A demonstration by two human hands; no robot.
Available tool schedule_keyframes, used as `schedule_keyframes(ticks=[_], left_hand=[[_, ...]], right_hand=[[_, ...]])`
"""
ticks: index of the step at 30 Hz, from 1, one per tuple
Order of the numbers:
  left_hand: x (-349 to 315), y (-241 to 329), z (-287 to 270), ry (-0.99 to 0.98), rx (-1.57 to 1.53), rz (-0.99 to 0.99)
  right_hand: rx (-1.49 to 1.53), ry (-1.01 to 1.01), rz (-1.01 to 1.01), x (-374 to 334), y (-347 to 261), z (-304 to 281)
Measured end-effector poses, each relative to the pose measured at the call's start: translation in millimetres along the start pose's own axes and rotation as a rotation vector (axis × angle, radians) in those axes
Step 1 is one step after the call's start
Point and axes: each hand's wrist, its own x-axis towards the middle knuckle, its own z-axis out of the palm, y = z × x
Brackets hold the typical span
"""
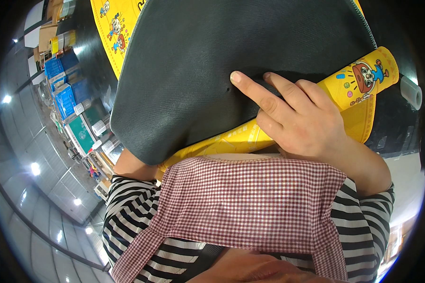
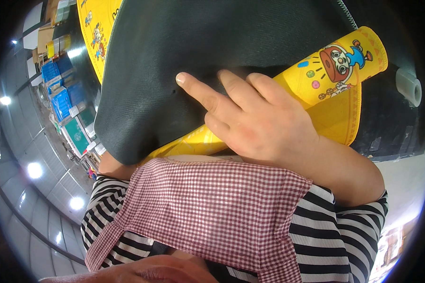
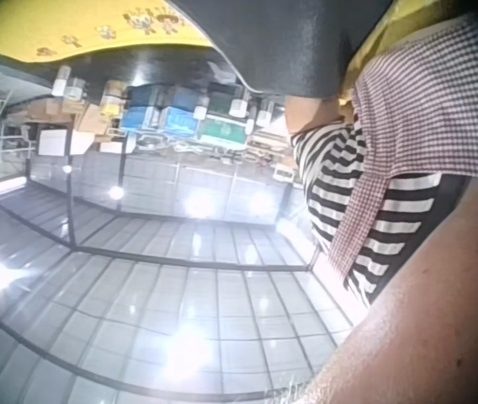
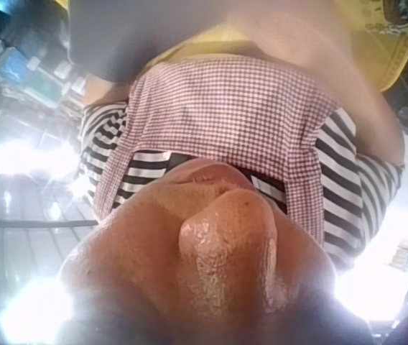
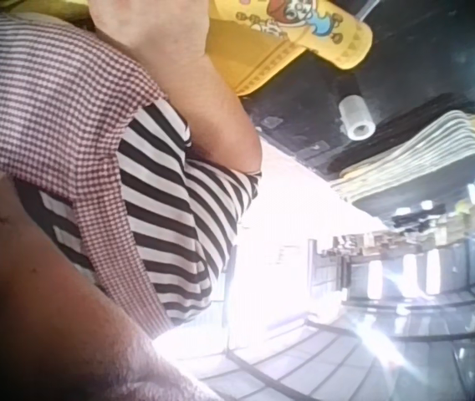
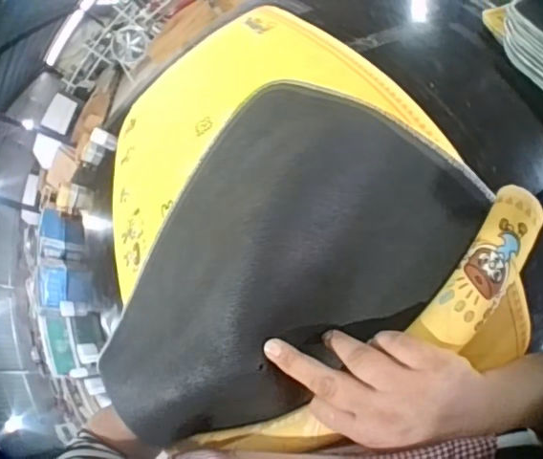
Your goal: The person rolls yellow and gray mats on a black table, secures them with tape, and stacks them. The person repeats this process for multiple mats, handling them one at a time.
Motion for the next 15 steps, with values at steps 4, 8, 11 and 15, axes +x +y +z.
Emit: schedule_keyframes(ticks=[4, 8, 11, 15], left_hand=[[32, 5, 2, -0.017, -0.029, 0.030], [96, 8, 6, -0.006, -0.094, 0.081], [99, 7, 5, 0.007, -0.150, 0.119], [64, 1, -17, 0.035, -0.292, 0.214]], right_hand=[[0.009, -0.012, 0.004, -1, -1, -1], [0.004, -0.041, -0.014, 0, 1, -5], [0.010, -0.049, -0.018, -2, 1, -8], [0.023, -0.145, -0.025, -1, -1, -18]])
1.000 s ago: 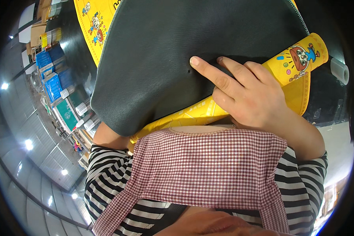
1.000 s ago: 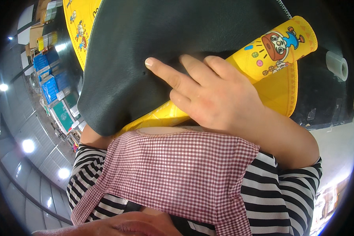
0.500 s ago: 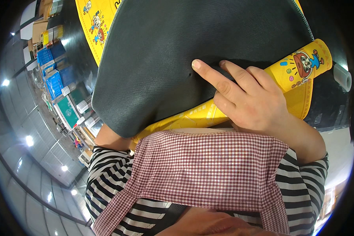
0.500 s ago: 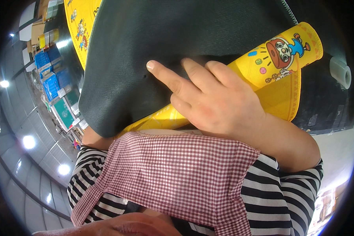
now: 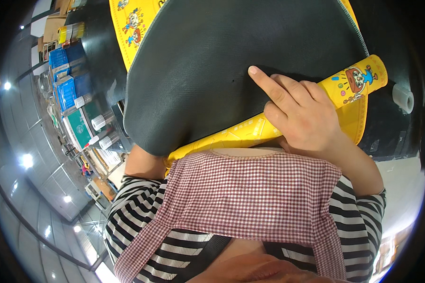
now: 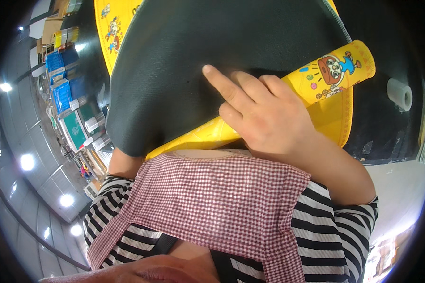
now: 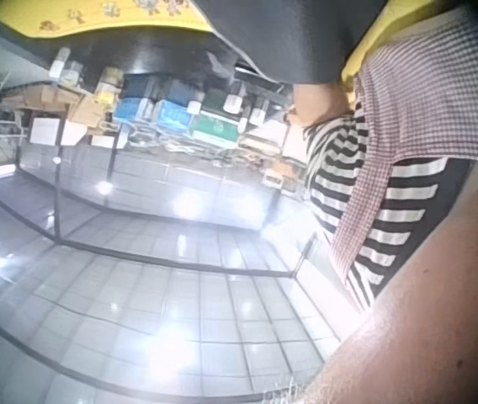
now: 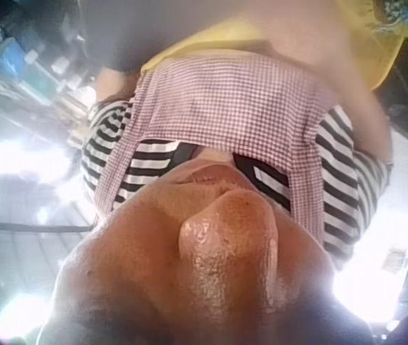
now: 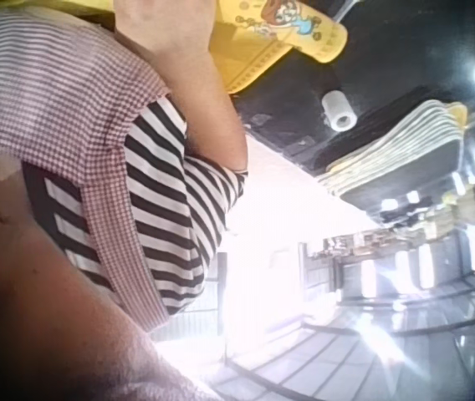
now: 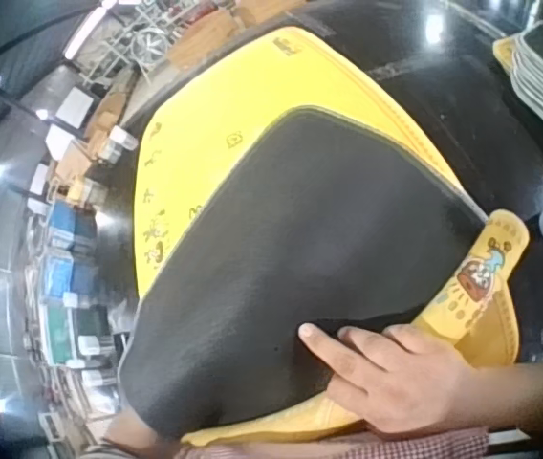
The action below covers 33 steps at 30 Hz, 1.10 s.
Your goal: The person rolls yellow and gray mats on a black table, secures them with tape, and stacks them. The person repeats this process for multiple mats, handling them one at a time.
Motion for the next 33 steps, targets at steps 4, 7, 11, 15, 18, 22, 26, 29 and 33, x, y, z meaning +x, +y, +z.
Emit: schedule_keyframes(ticks=[4, 7, 11, 15, 18, 22, 26, 29, 33], left_hand=[[2, 24, -39, -0.126, -0.310, 0.175], [12, 75, -73, -0.401, -0.332, 0.145], [86, 129, -142, -0.136, 0.330, 0.014], [122, 140, -127, 0.014, 0.661, 0.369], [132, 144, -108, 0.172, 1.008, 0.579], [149, 113, -144, 0.329, 1.523, 0.541], [147, 82, -136, 0.429, 1.333, 0.670], [153, 67, -139, 0.456, 1.305, 0.622], [127, 59, -134, 0.550, 1.435, 0.990]], right_hand=[[0.054, -0.181, 0.105, 2, -6, -15], [0.079, -0.295, 0.121, 9, -12, -24], [0.042, -0.271, 0.063, 20, -17, -23], [-0.038, -0.264, 0.011, 26, -31, -18], [-0.048, -0.316, 0.005, 35, -50, 7], [-0.097, -0.391, 0.013, 41, -60, 21], [-0.084, -0.504, 0.050, 41, -70, 29], [-0.057, -0.589, 0.084, 44, -75, 32], [0.012, -0.557, 0.079, 49, -73, 35]])
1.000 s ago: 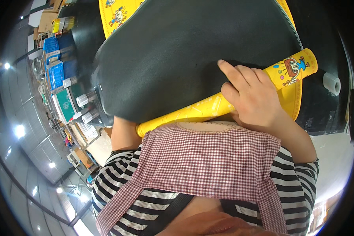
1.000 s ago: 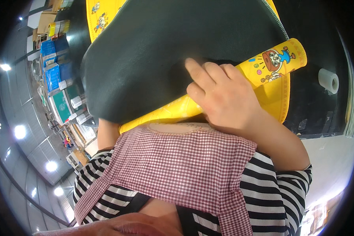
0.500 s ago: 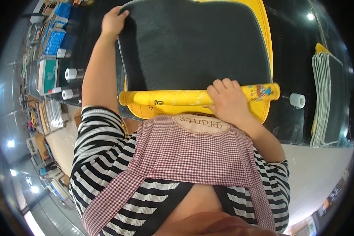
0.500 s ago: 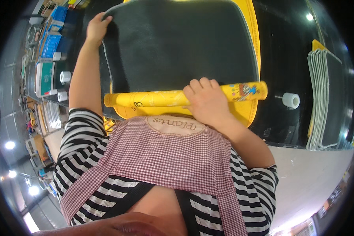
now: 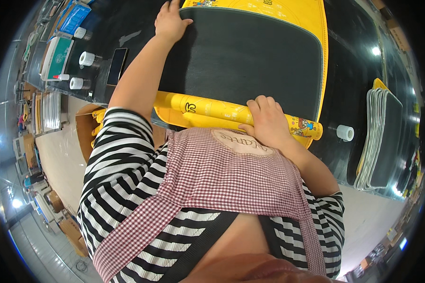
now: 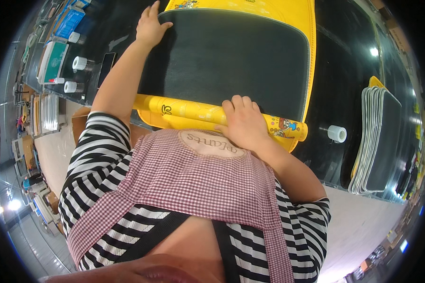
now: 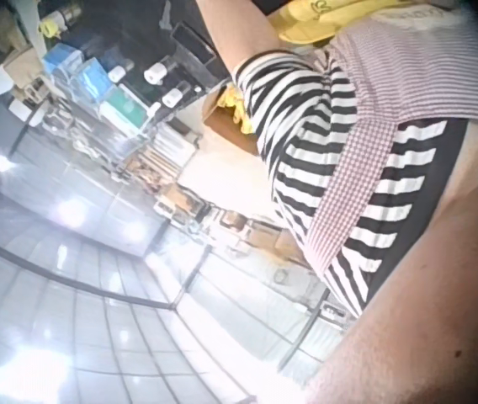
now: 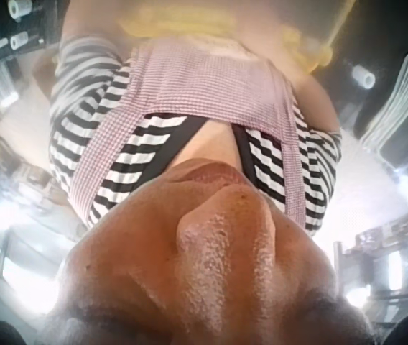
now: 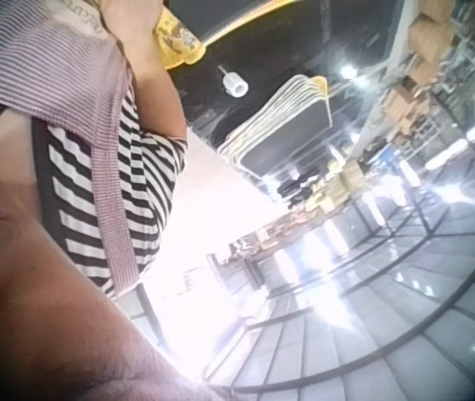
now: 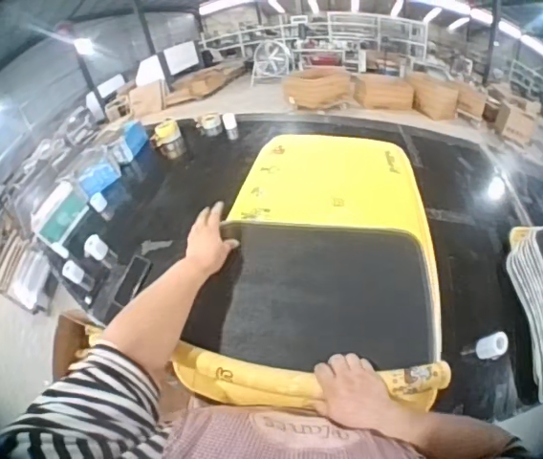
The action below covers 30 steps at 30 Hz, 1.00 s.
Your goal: The person rolls yellow and gray mats on a black table, secures them with tape, and stacks them. The person repeats this process for multiple mats, handling them one at a time.
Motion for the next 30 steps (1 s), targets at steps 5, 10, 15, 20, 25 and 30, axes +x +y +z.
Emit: schedule_keyframes(ticks=[5, 10, 15, 20, 25, 30], left_hand=[[-107, 89, -150, -0.553, -0.564, 0.347], [-200, 101, -177, -0.520, -0.172, 0.372], [-223, 107, -169, -0.494, -0.122, 0.294], [-223, 119, -183, -0.590, -0.072, 0.226], [-195, 124, -185, -0.680, -0.121, 0.210], [-184, 118, -167, -0.499, -0.153, 0.302]], right_hand=[[-0.006, 0.110, -0.090, -2, -3, -5], [-0.026, 0.217, -0.147, 2, 5, -11], [0.097, 0.316, -0.276, -28, 27, 14], [-0.138, 0.377, -0.165, -61, 20, 13], [-0.028, 0.368, -0.147, -46, 25, -5], [0.061, 0.290, -0.083, -35, 34, -17]])
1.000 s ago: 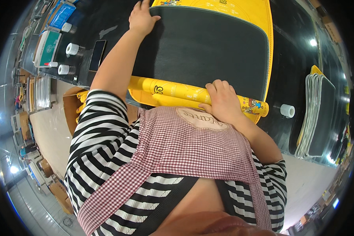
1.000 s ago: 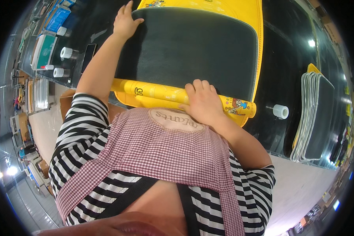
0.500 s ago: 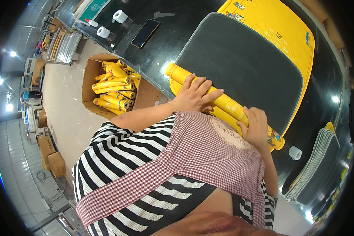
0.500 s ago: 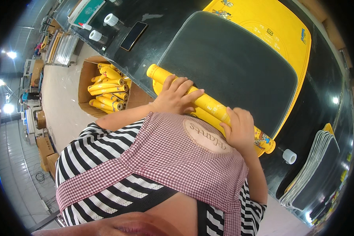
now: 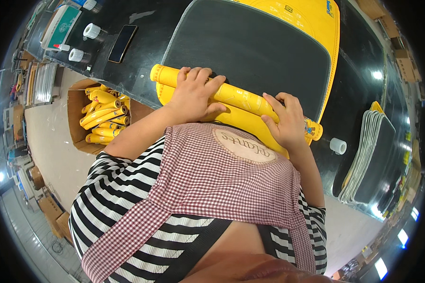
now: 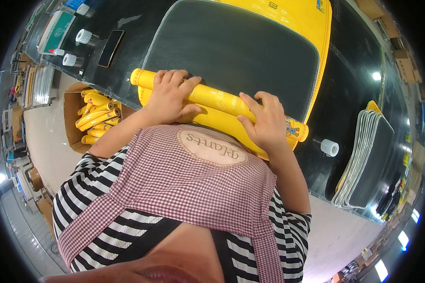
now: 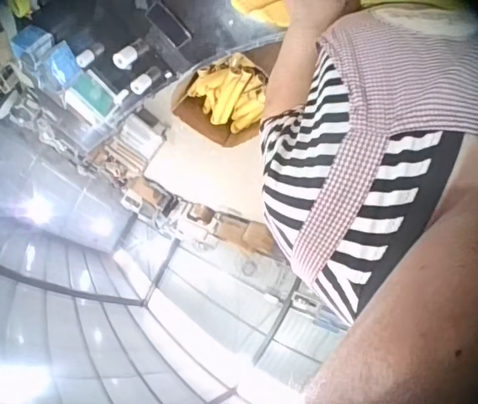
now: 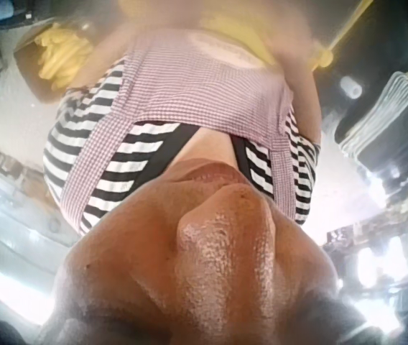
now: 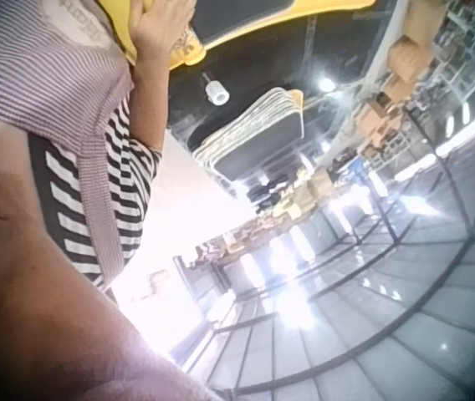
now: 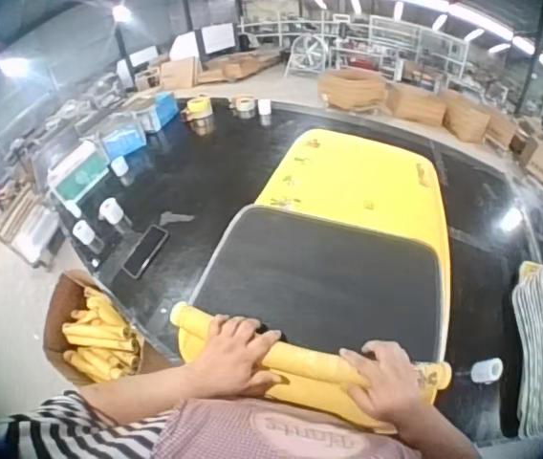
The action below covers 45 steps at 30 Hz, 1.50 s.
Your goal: The person rolls yellow and gray mats on a black table, secures them with tape, and stacks them. The person repeats this process for multiple mats, handling them one at a time.
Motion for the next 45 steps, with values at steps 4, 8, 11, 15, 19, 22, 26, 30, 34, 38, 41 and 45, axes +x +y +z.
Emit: schedule_keyframes(ticks=[4, 8, 11, 15, 19, 22, 26, 30, 34, 38, 41, 45], left_hand=[[1, -3, 3, -0.020, -0.032, -0.014], [-7, 3, 7, 0.010, 0.018, -0.024], [-8, 5, 7, 0.003, 0.038, -0.023], [-8, 4, 10, -0.007, 0.026, -0.043], [-7, 7, 8, -0.002, -0.011, -0.078], [-8, 8, 7, -0.012, 0.028, -0.082], [-10, 10, 9, -0.014, 0.015, -0.091], [-11, 12, 8, -0.016, 0.002, -0.105], [-8, 10, 3, 0.013, -0.041, -0.088], [-4, 10, 0, 0.000, -0.080, -0.080], [-6, 4, 0, 0.019, -0.092, -0.065], [-4, 1, -1, -0.038, -0.087, -0.059]], right_hand=[[0.025, -0.111, 0.066, 3, 3, -3], [0.008, -0.159, 0.041, 11, -3, -8], [-0.024, -0.179, 0.044, 42, 0, 0], [-0.098, -0.260, 0.031, 65, 2, 5], [-0.094, -0.282, 0.044, 66, 0, 4], [-0.093, -0.272, 0.034, 63, 2, 5], [-0.092, -0.228, 0.026, 58, 4, 7], [-0.082, -0.207, 0.013, 59, 2, 7], [-0.108, -0.188, 0.001, 67, -3, 7], [-0.067, -0.119, -0.021, 62, 4, 9], [-0.087, -0.128, 0.005, 39, 1, 12], [-0.176, 0.054, -0.113, 0, -10, 17]])
